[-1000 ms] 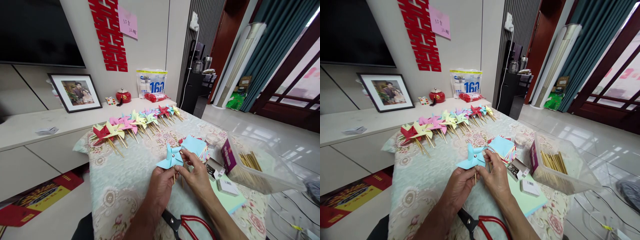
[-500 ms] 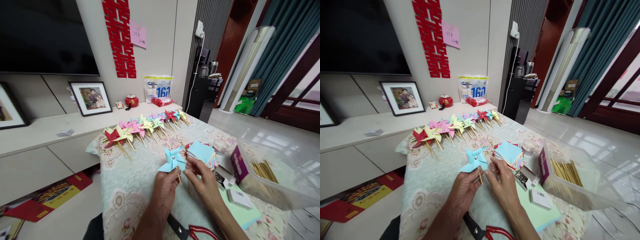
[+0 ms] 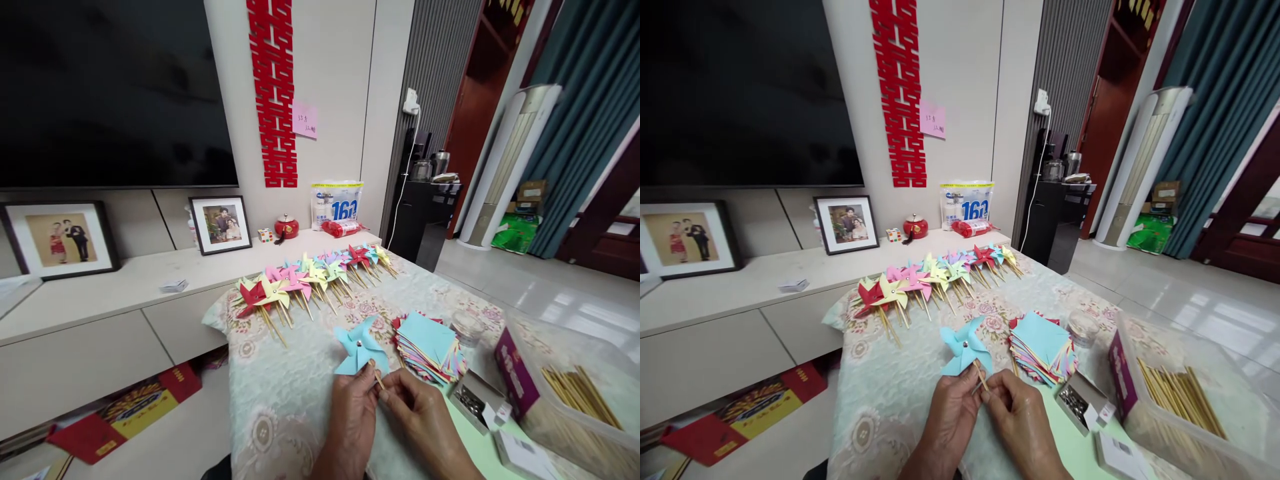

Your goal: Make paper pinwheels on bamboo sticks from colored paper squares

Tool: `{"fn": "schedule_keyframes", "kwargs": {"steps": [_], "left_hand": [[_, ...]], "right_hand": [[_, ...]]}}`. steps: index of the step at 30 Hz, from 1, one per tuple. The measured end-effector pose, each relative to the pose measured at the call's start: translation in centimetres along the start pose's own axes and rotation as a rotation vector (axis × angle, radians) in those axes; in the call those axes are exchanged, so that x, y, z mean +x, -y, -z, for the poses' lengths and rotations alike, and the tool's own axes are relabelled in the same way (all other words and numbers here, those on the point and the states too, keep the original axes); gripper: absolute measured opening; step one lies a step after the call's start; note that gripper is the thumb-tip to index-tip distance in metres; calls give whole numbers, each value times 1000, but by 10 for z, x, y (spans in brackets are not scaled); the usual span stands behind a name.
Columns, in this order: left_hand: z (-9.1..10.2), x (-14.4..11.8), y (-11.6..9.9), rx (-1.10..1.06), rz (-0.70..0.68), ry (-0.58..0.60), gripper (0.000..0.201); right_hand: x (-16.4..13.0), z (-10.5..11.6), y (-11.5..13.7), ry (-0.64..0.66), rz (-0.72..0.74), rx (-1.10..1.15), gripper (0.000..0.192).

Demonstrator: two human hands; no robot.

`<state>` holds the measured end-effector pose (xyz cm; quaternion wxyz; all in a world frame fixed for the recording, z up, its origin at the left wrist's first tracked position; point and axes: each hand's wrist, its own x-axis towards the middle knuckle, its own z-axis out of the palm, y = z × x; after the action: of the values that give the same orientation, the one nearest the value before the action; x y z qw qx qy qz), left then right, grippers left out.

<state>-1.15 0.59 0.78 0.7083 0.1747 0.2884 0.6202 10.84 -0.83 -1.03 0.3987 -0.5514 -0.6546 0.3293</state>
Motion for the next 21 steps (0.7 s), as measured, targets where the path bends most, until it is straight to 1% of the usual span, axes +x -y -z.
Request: {"fn": "schedule_keyframes", "kwargs": {"steps": [4,6,8,9,11,14,17,19,21], "left_hand": [[1,0,0,14,1,0,22],[4,3,1,7,19,-57,26],[8,8,5,-6,41,-179,36],[10,11,7,-14,53,-222,38],[13,17,11,-26,77,-268,37],[14,24,17,-39,87,-302,33],[15,30,24,-33,74,-330,29],[17,36,30,-27,74,-344,26],[21,42,36,-34,62,-350,25]], "right_hand": [[1,0,-2,-85,17,-36,29],[9,5,1,-129,25,-46,28],[25,13,10,-159,31,-59,27],[38,17,15,-156,29,-73,25],[70,25,27,-175,7,-89,24],[131,30,35,-201,-86,-134,14],[190,25,27,-207,-193,-165,13],[221,19,18,-204,-253,-184,27],[244,12,9,-211,-301,-206,33]]}}
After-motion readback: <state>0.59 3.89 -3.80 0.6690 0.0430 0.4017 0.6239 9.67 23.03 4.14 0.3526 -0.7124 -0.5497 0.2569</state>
